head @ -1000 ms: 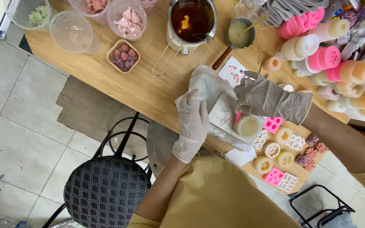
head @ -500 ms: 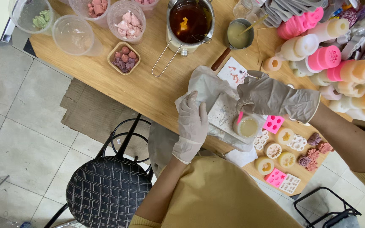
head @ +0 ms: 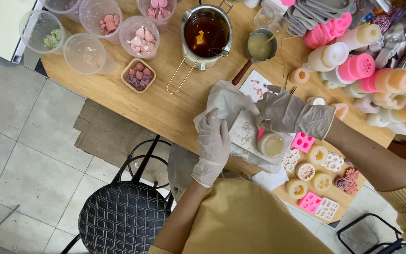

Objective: The person pours melted wax from a metal pot into a mold and onto a circular base, then uses tweezers and a small tool to arrange decorative wax flowers and beads onto the wax surface.

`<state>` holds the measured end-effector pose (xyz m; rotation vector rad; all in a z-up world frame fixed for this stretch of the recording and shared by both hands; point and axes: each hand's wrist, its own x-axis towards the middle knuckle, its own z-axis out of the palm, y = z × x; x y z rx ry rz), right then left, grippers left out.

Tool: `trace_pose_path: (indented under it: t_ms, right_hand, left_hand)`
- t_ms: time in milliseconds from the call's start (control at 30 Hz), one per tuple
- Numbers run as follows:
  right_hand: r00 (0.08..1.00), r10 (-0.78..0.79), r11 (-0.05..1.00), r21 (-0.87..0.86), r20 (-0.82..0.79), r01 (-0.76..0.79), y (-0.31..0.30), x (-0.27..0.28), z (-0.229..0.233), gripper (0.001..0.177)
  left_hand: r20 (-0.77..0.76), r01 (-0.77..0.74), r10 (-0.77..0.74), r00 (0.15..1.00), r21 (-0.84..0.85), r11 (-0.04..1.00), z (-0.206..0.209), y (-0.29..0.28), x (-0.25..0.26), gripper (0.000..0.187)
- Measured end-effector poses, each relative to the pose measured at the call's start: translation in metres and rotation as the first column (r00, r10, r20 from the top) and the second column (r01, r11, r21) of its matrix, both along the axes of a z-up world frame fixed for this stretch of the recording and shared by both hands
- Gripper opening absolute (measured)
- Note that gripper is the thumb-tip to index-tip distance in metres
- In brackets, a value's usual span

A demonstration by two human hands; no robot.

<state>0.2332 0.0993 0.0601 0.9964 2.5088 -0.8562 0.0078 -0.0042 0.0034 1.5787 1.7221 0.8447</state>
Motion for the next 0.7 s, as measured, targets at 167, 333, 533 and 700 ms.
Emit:
trace_pose_path:
  t_ms: [167,333,533,700]
  right_hand:
    - [0.99,0.034,0.994,0.11,-0.135,-0.019,0.0,0.004,0.002,0.015]
    - [0.998,0.049,0.999,0.006,-0.032,-0.049,0.005,0.008,0.013,0.016]
    - [0.986,-0.112,0.994,-0.002,-0.121,0.113,0.003,0.007,0.012,0.021]
    - [0.981,-0.159,0.983,-0.071,0.108,0.168,-0.003,0.003,-0.002,0.026]
  left_hand:
    - [0.009,0.029,-0.029,1.0,0.005,1.0,0.003,0.0,0.001,0.044]
    - [-0.008,0.022,-0.022,1.0,0.058,0.998,0.005,0.004,0.002,0.043]
    - [-0.063,0.1,-0.101,0.993,-0.019,0.995,-0.002,0.021,0.006,0.042]
    - [-0.08,0.148,-0.147,0.986,0.004,0.989,-0.004,0.044,0.007,0.039]
